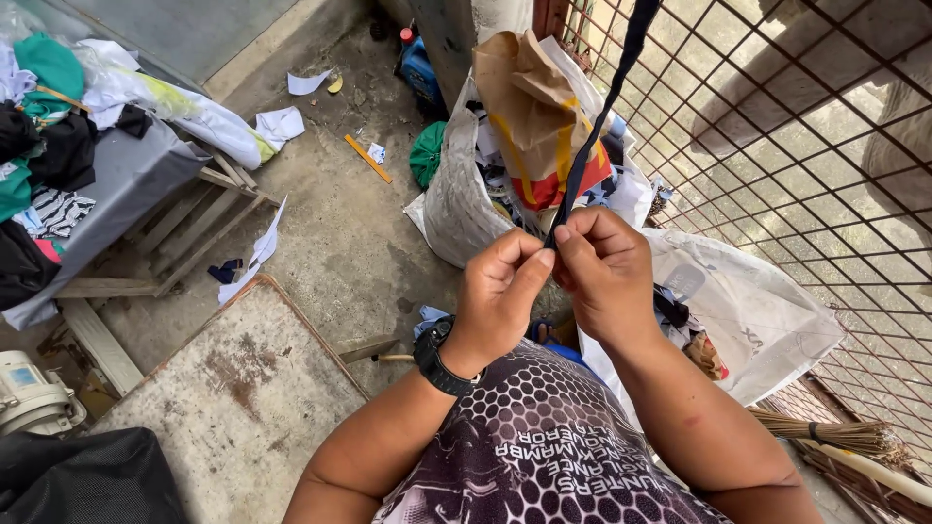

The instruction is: The person sits on a chair and sews a long black strap using a needle and thread. They pull the thread through the strap repeatedly to stitch it. The person is barefoot and wears a patterned shirt.

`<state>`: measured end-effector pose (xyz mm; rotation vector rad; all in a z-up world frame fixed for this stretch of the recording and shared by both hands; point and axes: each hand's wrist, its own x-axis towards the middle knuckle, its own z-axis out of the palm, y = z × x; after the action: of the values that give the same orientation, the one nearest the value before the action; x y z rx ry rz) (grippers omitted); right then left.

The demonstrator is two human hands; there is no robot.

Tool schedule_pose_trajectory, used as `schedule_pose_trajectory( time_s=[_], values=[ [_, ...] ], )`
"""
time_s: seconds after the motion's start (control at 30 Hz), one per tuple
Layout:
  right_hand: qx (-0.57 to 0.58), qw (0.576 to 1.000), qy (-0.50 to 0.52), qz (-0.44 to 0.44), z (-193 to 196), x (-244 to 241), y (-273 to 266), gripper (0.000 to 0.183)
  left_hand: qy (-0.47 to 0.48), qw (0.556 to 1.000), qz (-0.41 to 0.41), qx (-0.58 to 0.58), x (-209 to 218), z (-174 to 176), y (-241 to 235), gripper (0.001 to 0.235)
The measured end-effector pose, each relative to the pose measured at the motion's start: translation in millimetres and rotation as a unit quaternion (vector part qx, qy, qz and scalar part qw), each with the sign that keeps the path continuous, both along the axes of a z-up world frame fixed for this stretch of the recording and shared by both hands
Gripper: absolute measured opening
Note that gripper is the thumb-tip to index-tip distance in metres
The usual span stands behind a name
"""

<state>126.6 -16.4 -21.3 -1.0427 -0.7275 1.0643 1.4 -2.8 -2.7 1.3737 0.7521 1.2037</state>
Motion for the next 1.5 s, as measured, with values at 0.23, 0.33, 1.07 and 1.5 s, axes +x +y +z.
schedule_pose_trajectory(
  time_s=[0.23, 0.33, 1.07, 1.5],
  values=[
    [-0.002, 1.0, 0.003, 0.002, -2.7, 0.2, -4.5, 0.019, 0.024, 0.998, 0.04, 0.053, 3.1, 10.6, -6.7, 0.024],
    [-0.004, 1.0, 0.01, 0.008, -2.3, 0.6, -10.3, 0.019, 0.029, 0.996, 0.05, 0.07, 2.6, 13.7, -13.4, 0.024],
    [-0.011, 0.999, 0.01, 0.048, 4.4, 3.9, -19.0, 0.019, 0.047, 0.997, 0.05, 0.032, -2.3, 8.8, -31.4, 0.025],
    [-0.025, 0.997, 0.072, 0.022, -11.8, 7.0, -31.3, 0.021, 0.064, 0.991, 0.077, 0.091, 11.0, 21.0, -31.6, 0.023]
  ],
)
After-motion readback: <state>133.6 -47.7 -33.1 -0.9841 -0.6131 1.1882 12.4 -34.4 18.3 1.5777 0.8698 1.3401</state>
